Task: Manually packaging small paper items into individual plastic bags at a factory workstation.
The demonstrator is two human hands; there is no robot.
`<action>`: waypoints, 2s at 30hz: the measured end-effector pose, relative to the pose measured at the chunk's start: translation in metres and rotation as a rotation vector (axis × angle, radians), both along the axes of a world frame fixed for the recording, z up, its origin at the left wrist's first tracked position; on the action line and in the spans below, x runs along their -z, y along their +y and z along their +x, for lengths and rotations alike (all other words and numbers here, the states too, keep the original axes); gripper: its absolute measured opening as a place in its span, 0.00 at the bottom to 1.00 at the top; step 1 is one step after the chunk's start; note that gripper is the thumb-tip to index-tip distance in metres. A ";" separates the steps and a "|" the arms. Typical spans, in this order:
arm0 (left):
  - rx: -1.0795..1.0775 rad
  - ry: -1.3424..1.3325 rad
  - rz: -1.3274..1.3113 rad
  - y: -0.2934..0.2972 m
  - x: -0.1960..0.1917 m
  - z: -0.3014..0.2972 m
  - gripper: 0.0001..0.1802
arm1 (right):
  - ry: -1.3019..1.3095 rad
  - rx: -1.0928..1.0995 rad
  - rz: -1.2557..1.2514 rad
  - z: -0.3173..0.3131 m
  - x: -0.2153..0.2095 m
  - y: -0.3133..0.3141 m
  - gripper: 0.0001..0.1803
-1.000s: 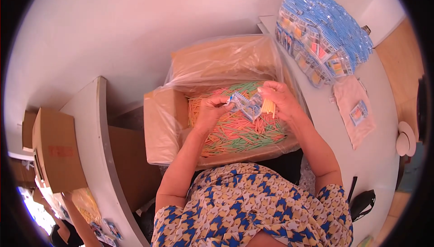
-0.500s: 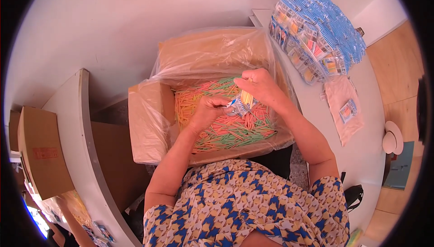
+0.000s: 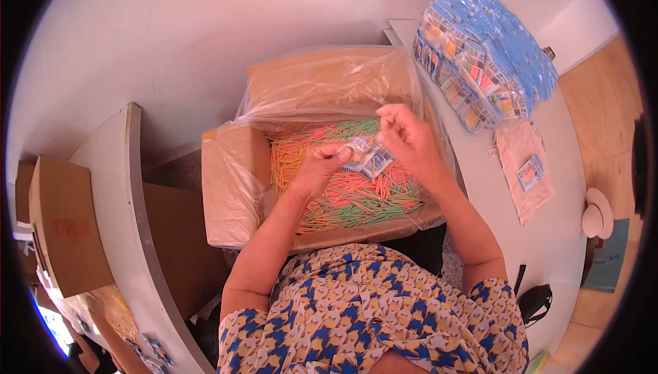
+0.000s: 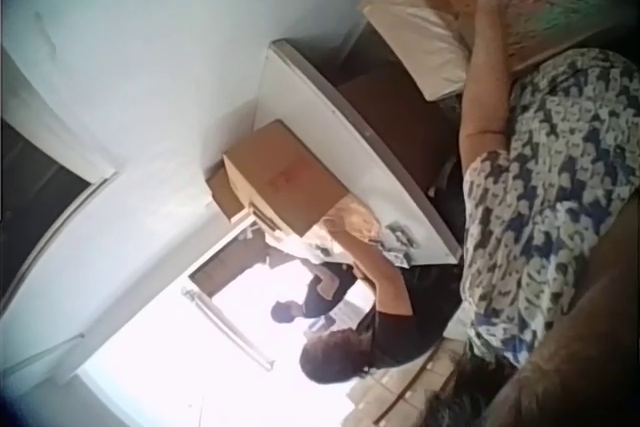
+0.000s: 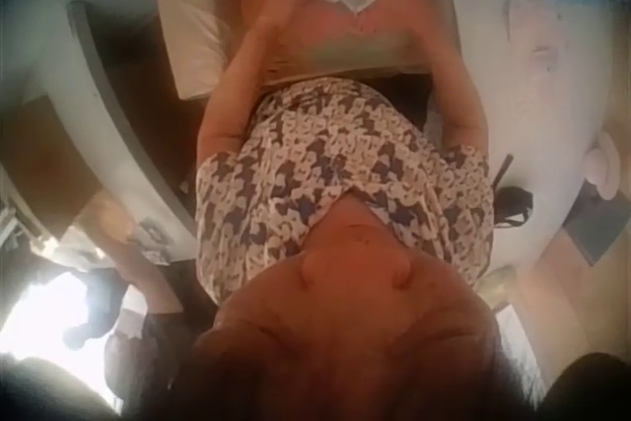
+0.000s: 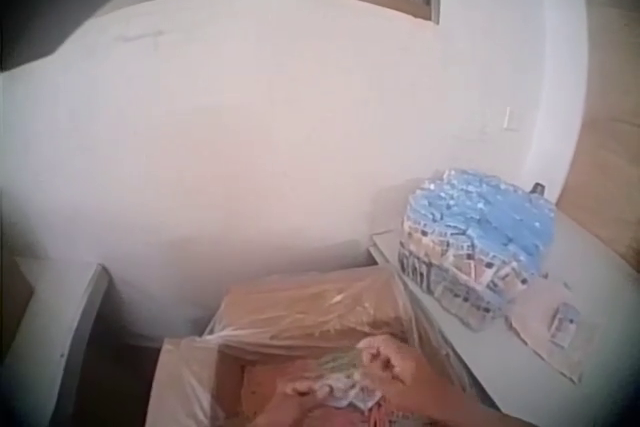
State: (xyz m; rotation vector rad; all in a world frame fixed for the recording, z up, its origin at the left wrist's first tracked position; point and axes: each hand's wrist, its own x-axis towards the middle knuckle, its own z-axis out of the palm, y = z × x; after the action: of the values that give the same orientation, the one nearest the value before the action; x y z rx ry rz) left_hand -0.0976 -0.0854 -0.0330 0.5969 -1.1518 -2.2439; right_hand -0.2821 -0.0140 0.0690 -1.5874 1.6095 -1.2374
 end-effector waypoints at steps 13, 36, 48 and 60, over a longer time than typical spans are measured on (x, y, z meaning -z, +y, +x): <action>-0.037 -0.347 -0.365 0.005 0.002 0.013 0.10 | 0.144 0.204 0.157 -0.191 -0.046 0.160 0.19; -0.065 -0.870 -0.897 -0.013 0.070 -0.097 0.11 | 1.074 0.560 -0.481 -0.163 -0.024 0.156 0.14; -0.479 -0.733 -1.634 -0.013 0.050 -0.101 0.08 | 0.694 0.127 -0.384 -0.074 0.017 0.071 0.15; -0.242 -0.806 -1.300 -0.017 0.063 -0.107 0.08 | 0.525 0.149 -0.234 -0.075 0.056 0.053 0.13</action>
State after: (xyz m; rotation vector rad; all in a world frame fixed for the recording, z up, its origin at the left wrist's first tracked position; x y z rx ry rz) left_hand -0.2047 -0.1027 -0.0964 0.9464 -2.3558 -0.6350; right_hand -0.3569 0.0395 0.0131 -2.1017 1.9867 -1.1793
